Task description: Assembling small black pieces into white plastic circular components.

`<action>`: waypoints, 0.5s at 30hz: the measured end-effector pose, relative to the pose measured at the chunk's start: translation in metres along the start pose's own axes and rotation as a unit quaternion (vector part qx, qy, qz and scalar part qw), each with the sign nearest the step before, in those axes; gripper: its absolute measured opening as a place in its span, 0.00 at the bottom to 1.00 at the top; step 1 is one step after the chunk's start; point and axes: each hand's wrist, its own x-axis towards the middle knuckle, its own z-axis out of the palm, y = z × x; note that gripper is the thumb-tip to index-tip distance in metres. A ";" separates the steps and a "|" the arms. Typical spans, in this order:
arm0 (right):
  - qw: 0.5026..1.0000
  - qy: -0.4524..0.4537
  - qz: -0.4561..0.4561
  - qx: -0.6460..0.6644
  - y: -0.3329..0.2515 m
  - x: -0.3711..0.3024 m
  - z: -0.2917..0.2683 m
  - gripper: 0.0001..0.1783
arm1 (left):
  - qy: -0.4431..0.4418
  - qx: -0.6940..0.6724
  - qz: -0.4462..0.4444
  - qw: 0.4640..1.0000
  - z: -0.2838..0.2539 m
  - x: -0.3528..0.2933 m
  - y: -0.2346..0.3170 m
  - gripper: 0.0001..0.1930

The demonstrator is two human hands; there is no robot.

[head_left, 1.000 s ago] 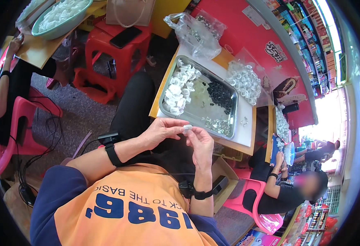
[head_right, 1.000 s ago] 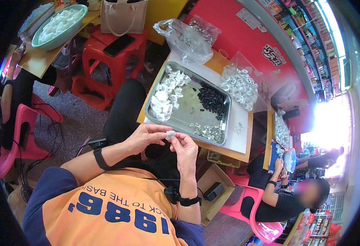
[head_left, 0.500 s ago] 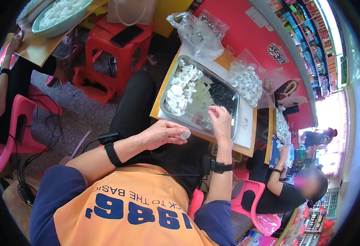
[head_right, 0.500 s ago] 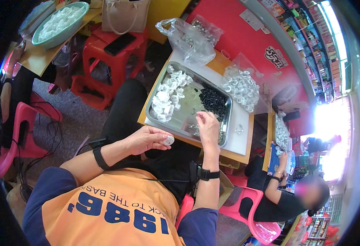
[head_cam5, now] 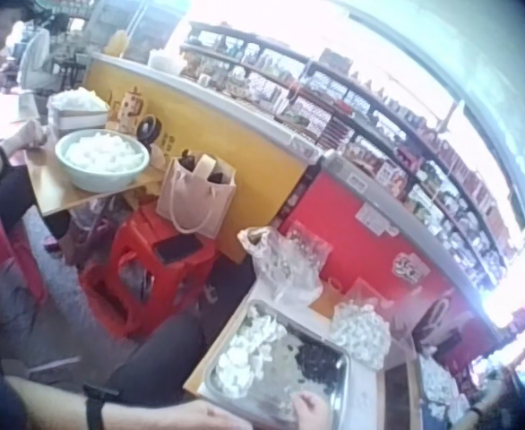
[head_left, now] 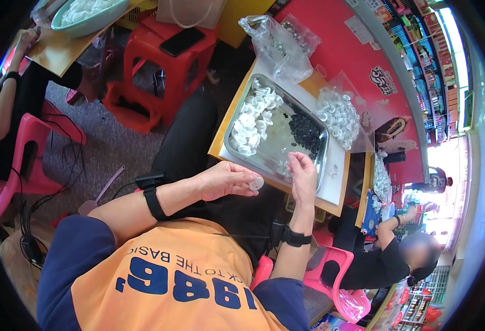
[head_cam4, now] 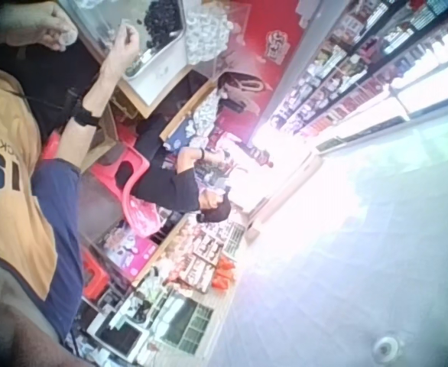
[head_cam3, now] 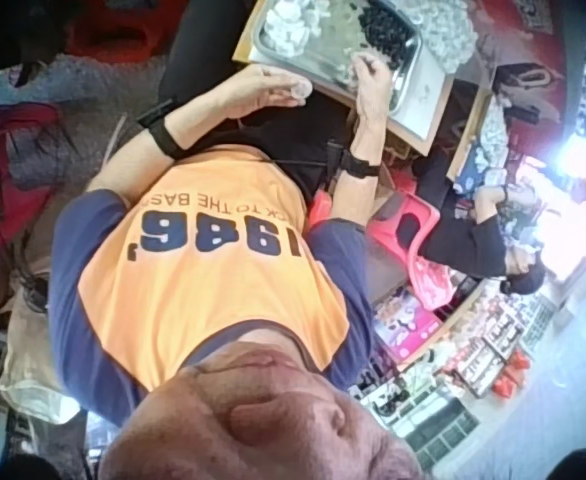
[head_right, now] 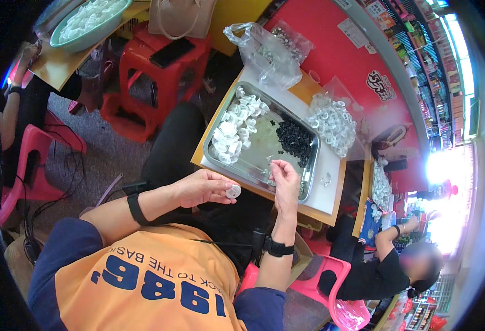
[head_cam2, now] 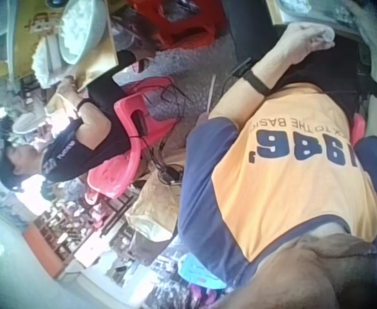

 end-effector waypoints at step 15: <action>0.916 -0.045 0.073 0.391 -0.024 -0.068 0.026 0.10 | 0.004 -0.071 -0.009 0.997 0.001 -0.001 0.005 0.16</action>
